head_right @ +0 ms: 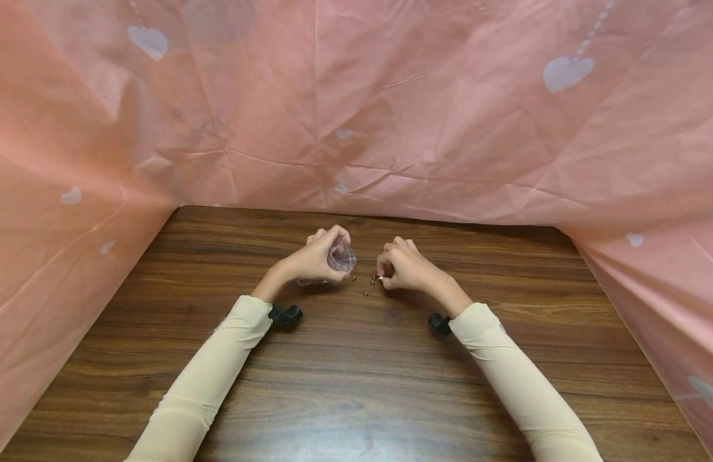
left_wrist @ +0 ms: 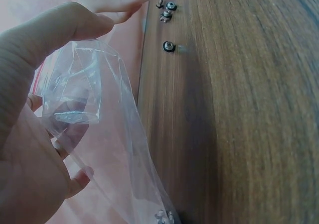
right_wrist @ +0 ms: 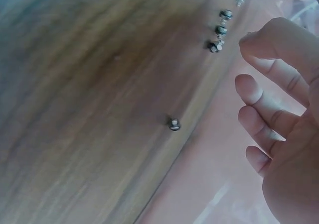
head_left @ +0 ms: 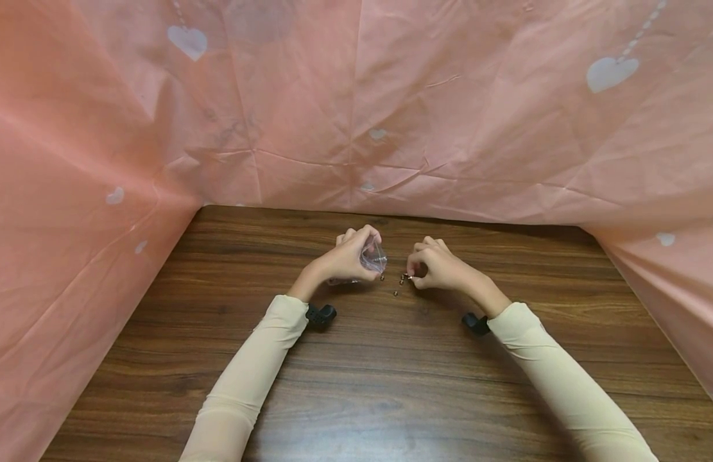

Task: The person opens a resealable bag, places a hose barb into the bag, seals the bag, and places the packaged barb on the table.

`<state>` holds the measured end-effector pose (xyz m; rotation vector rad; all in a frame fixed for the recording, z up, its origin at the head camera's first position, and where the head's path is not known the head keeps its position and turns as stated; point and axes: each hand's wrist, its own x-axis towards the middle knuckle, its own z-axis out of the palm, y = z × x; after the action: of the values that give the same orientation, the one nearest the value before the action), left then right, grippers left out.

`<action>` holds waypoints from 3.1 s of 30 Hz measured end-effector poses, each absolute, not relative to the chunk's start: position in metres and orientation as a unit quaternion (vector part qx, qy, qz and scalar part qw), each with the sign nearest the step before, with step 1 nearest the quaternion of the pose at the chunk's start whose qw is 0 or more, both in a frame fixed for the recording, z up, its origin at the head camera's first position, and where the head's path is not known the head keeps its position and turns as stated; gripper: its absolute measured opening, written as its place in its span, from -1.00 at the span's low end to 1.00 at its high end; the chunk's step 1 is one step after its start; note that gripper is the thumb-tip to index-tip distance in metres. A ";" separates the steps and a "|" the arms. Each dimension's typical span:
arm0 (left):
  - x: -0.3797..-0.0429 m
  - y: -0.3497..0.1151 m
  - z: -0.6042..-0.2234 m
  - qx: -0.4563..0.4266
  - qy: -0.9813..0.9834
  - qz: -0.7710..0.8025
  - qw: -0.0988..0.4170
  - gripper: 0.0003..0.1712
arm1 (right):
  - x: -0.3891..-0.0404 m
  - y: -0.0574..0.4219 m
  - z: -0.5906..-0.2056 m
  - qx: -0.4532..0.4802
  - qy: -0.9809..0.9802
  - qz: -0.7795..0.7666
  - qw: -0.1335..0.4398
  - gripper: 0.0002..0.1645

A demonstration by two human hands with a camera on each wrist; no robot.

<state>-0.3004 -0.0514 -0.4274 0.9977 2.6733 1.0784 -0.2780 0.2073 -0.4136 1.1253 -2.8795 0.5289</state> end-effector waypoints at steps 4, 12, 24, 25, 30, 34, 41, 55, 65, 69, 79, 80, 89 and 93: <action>-0.300 -0.051 -0.427 0.328 0.876 0.350 0.047 -0.22 | -0.278 0.206 -0.407 0.358 -0.917 0.177 0.002 -0.81; -0.300 -0.051 -0.426 0.328 0.877 0.347 0.047 -0.22 | -0.278 0.202 -0.394 0.357 -0.913 0.196 0.008 -0.86; -0.301 -0.053 -0.425 0.330 0.876 0.350 0.043 -0.22 | -0.282 0.196 -0.377 0.364 -0.899 0.242 0.022 -0.88; -0.302 -0.053 -0.425 0.331 0.876 0.350 0.042 -0.22 | -0.282 0.196 -0.376 0.364 -0.898 0.245 0.024 -0.88; -0.302 -0.053 -0.425 0.336 0.875 0.346 0.041 -0.19 | -0.282 0.193 -0.370 0.356 -0.898 0.257 0.023 -0.89; -0.302 -0.054 -0.425 0.336 0.875 0.346 0.045 -0.19 | -0.283 0.190 -0.366 0.354 -0.897 0.262 0.028 -0.88; -0.302 -0.055 -0.425 0.334 0.874 0.351 0.045 -0.19 | -0.284 0.185 -0.362 0.355 -0.892 0.279 0.034 -0.88; -0.302 -0.054 -0.425 0.332 0.877 0.344 0.046 -0.18 | -0.281 0.178 -0.362 0.350 -0.880 0.316 0.057 -0.85; -0.302 -0.053 -0.425 0.326 0.879 0.345 0.045 -0.15 | -0.281 0.175 -0.363 0.353 -0.875 0.322 0.077 -0.84; -0.302 -0.053 -0.425 0.326 0.880 0.343 0.044 -0.14 | -0.281 0.175 -0.364 0.353 -0.876 0.319 0.080 -0.83; -0.302 -0.053 -0.426 0.329 0.880 0.340 0.046 -0.13 | -0.280 0.170 -0.368 0.357 -0.876 0.311 0.094 -0.85; -0.302 -0.053 -0.426 0.329 0.879 0.341 0.047 -0.13 | -0.280 0.170 -0.368 0.357 -0.876 0.311 0.094 -0.86; -0.301 -0.054 -0.426 0.324 0.880 0.344 0.052 -0.14 | -0.279 0.163 -0.372 0.366 -0.870 0.314 0.100 -0.86; -0.301 -0.053 -0.427 0.326 0.878 0.346 0.052 -0.14 | -0.279 0.161 -0.374 0.367 -0.870 0.312 0.101 -0.86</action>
<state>-0.3006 -0.0533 -0.4270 0.9924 2.6716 1.0520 -0.2787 0.1608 -0.3742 1.0851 -2.5713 0.9224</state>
